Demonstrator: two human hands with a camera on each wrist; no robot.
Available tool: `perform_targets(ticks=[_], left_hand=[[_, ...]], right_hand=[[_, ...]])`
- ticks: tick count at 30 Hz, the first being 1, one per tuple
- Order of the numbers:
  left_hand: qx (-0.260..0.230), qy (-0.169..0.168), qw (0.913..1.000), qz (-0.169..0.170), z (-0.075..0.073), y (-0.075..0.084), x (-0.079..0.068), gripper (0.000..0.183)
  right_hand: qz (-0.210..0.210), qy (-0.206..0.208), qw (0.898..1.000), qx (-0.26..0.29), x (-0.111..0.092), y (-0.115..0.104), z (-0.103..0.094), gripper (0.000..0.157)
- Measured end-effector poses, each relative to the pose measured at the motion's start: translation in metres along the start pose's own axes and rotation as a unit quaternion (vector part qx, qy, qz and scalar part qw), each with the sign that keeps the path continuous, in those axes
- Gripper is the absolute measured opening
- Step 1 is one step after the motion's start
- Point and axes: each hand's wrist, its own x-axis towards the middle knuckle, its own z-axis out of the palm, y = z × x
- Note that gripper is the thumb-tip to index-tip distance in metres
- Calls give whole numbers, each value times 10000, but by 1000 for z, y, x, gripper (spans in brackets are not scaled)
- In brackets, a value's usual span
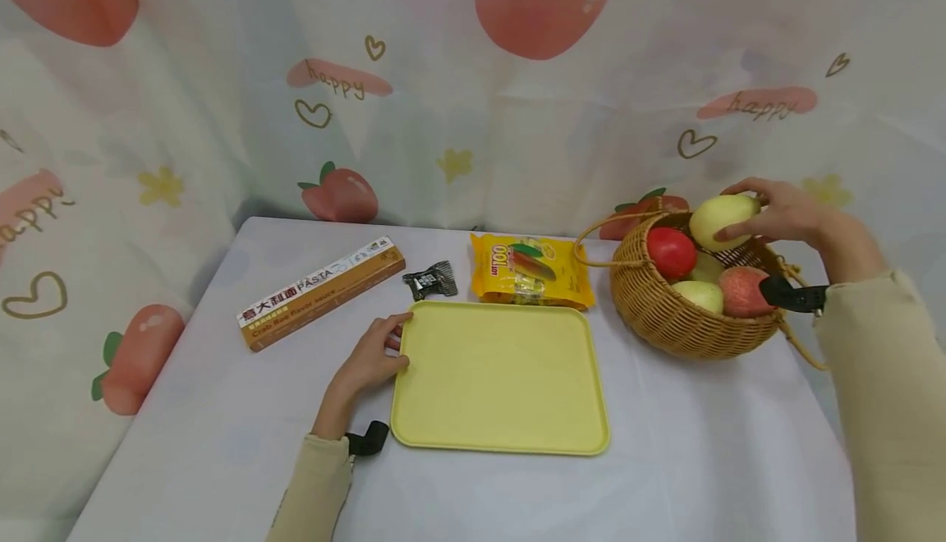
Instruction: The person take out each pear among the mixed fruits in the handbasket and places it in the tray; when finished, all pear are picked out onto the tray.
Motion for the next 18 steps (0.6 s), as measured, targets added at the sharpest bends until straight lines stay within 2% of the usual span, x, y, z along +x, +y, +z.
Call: perform_targets(ticks=[7, 14, 18], left_hand=[[3, 6, 10000, -63, 1, 2, -1, 72], [66, 75, 9999, -48, 2, 1, -1, 73], [63, 128, 9999, -18, 2, 1, 0, 72]], right_hand=[[-1, 1053, 9942, 206, -18, -7, 15, 82], [-133, 2034, 9756, 818, -31, -24, 41, 76], [-234, 2385, 9634, 1202, -37, -37, 56, 68]])
